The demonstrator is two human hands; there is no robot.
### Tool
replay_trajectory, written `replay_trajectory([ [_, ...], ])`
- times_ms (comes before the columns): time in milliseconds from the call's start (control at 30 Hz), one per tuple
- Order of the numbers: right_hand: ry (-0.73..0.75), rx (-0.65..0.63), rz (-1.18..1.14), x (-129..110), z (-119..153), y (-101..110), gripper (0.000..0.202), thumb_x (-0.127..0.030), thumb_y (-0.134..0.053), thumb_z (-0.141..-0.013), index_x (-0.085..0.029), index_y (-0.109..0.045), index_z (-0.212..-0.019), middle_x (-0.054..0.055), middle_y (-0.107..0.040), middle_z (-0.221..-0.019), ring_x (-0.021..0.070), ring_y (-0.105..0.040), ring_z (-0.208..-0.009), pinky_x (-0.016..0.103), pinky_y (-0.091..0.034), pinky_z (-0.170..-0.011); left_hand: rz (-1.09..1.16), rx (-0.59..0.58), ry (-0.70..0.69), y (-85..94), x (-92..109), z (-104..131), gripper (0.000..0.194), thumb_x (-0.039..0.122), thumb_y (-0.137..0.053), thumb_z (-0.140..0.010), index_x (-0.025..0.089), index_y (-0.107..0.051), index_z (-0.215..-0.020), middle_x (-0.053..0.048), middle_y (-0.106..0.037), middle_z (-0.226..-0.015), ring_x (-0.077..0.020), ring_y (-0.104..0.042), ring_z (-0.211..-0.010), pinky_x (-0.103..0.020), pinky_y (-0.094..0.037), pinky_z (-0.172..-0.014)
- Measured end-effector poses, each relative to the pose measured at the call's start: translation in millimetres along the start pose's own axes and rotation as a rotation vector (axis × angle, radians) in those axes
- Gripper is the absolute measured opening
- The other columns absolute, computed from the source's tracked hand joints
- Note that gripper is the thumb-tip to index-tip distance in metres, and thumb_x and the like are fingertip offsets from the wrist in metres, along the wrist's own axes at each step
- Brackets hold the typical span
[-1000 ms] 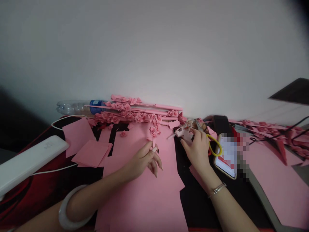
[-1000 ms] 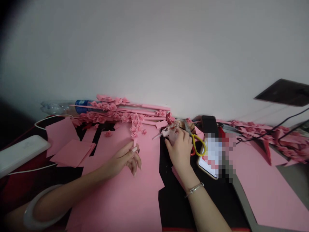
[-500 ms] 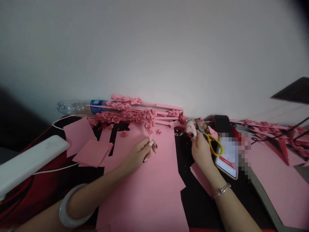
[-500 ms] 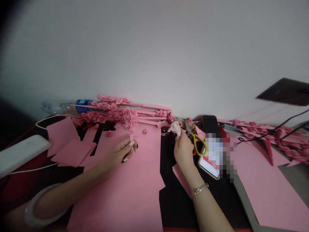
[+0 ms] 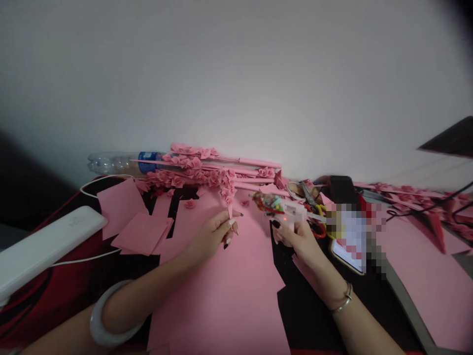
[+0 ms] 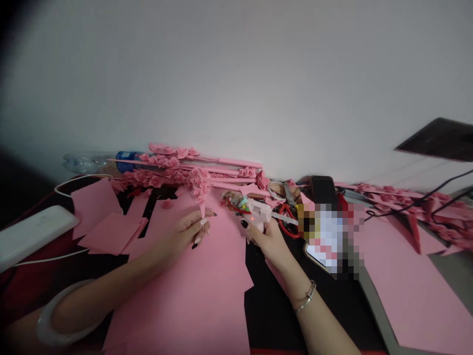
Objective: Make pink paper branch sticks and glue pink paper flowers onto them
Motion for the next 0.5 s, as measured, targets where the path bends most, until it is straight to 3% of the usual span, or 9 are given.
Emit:
replay_trajectory([
  [67, 0.009, -0.013, 0.010, 0.9, 2.4, -5.0, 0.025, -0.042, -0.064, -0.080, -0.018, -0.055, -0.081, -0.006, -0.046, -0.053, 0.0084, -0.036, -0.043, 0.021, -0.031, -0.040, -0.027, -0.011, -0.017, -1.1, 1.1, -0.5, 0.007, 0.024, -0.050, -0.086, 0.018, -0.052, -0.083, 0.004, -0.046, -0.061, -0.0082, -0.037, -0.048, -0.022, -0.031, -0.047],
  [200, 0.060, -0.002, 0.086, 5.0, 5.0, -9.5, 0.023, -0.039, -0.063, -0.080, -0.018, -0.059, -0.089, -0.005, -0.051, -0.056, 0.0097, -0.039, -0.045, 0.022, -0.037, -0.041, -0.063, -0.015, -0.042, -2.7, 4.3, 0.0, 0.019, 0.025, -0.048, -0.089, 0.020, -0.039, -0.072, 0.004, -0.048, -0.063, -0.0077, -0.038, -0.048, -0.022, -0.035, -0.048],
  [333, 0.078, -0.045, 0.179, 6.5, 4.8, -12.3, 0.020, -0.036, -0.058, -0.083, -0.017, -0.061, -0.090, -0.003, -0.053, -0.060, 0.0107, -0.041, -0.048, 0.023, -0.039, -0.044, -0.064, -0.038, -0.042, -5.0, 6.2, 2.2, 0.018, 0.028, -0.049, -0.088, 0.021, -0.040, -0.074, 0.004, -0.050, -0.063, -0.0082, -0.039, -0.045, -0.023, -0.036, -0.046],
  [500, 0.104, 0.000, 0.319, 0.6, 4.3, -10.8, 0.017, -0.033, -0.056, -0.083, -0.017, -0.063, -0.085, -0.001, -0.054, -0.061, 0.0128, -0.044, -0.053, 0.024, -0.041, -0.048, -0.048, -0.059, -0.051, -5.5, 5.9, 2.6, 0.019, 0.029, -0.049, -0.088, 0.021, -0.040, -0.074, 0.003, -0.053, -0.065, -0.0073, -0.038, -0.044, -0.023, -0.036, -0.045],
])
Point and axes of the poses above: each hand's wrist, its own z-axis away from the middle knuckle, its own y-axis out of the back of the hand, x = y × z, the point moved 5 cm from there along -z, towards the middle knuckle
